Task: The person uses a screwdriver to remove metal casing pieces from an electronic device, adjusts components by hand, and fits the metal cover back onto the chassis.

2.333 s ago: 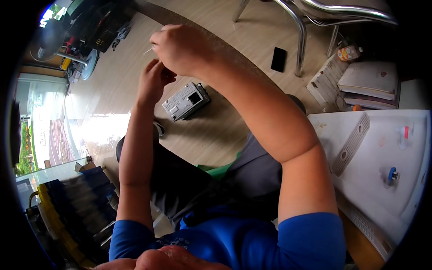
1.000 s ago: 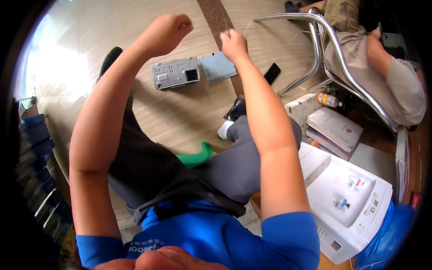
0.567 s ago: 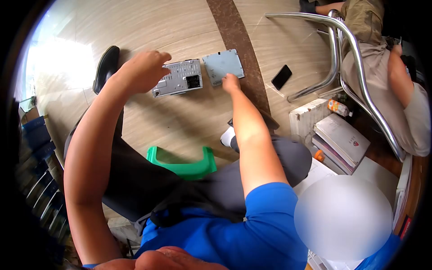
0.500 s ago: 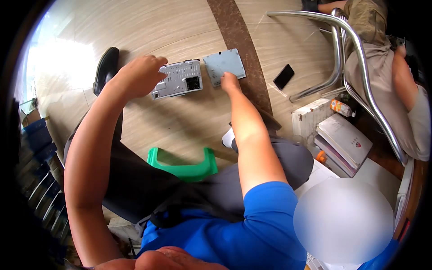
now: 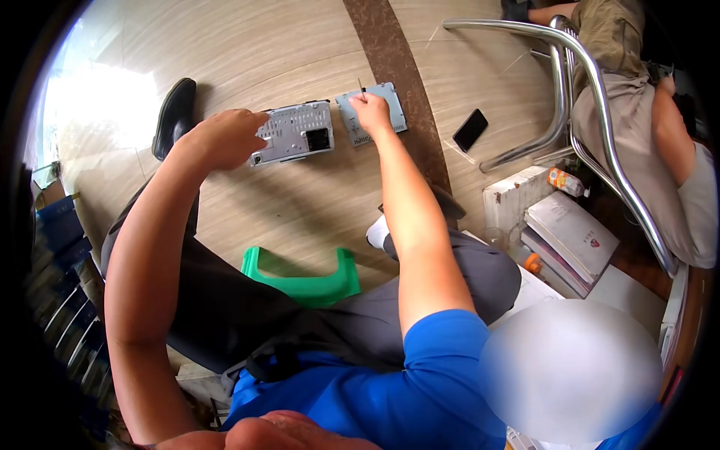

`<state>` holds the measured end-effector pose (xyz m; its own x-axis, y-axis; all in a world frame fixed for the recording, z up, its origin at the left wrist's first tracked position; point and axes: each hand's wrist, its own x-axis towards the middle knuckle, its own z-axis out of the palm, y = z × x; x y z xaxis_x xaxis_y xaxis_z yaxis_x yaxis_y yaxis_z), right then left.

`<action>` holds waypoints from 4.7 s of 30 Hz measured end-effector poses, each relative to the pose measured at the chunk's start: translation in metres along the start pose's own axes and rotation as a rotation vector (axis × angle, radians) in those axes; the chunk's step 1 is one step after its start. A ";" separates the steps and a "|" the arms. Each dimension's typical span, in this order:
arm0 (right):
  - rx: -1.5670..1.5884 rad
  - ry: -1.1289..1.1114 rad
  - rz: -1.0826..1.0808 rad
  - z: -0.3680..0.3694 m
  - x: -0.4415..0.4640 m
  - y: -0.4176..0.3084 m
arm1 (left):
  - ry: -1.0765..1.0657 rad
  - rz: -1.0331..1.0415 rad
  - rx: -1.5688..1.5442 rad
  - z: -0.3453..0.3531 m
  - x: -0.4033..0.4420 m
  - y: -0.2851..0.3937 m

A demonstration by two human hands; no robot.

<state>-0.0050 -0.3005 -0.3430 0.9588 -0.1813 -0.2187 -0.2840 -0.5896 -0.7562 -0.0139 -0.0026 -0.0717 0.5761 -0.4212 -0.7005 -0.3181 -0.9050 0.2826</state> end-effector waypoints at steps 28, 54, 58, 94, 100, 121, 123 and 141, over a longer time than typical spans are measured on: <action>0.509 -0.574 0.005 -0.024 -0.021 -0.076 | -0.283 -0.077 0.114 0.090 0.026 -0.037; 0.598 -0.601 0.060 -0.023 -0.023 -0.080 | -0.271 -0.093 0.152 0.107 0.039 -0.052; 0.571 -0.598 0.034 -0.026 -0.023 -0.083 | -0.276 -0.085 0.167 0.105 0.037 -0.050; 0.396 -0.780 0.060 -0.036 -0.017 -0.094 | -0.200 -0.115 0.188 0.094 0.033 -0.042; 0.493 -0.742 0.057 -0.030 -0.018 -0.086 | -0.195 -0.135 0.201 0.096 0.036 -0.040; 0.140 -0.309 0.200 -0.042 0.001 0.009 | -0.210 -0.178 0.237 0.073 0.026 -0.012; 0.004 -0.154 0.212 -0.030 0.003 0.067 | -0.215 -0.174 0.254 0.071 0.026 -0.008; -0.439 -0.193 0.210 -0.010 -0.037 0.086 | -0.110 0.287 0.310 0.098 0.002 0.055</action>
<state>-0.0645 -0.3524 -0.3935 0.8530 -0.2073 -0.4790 -0.4074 -0.8380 -0.3629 -0.1035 -0.0473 -0.1220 0.3527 -0.6291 -0.6927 -0.6746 -0.6840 0.2776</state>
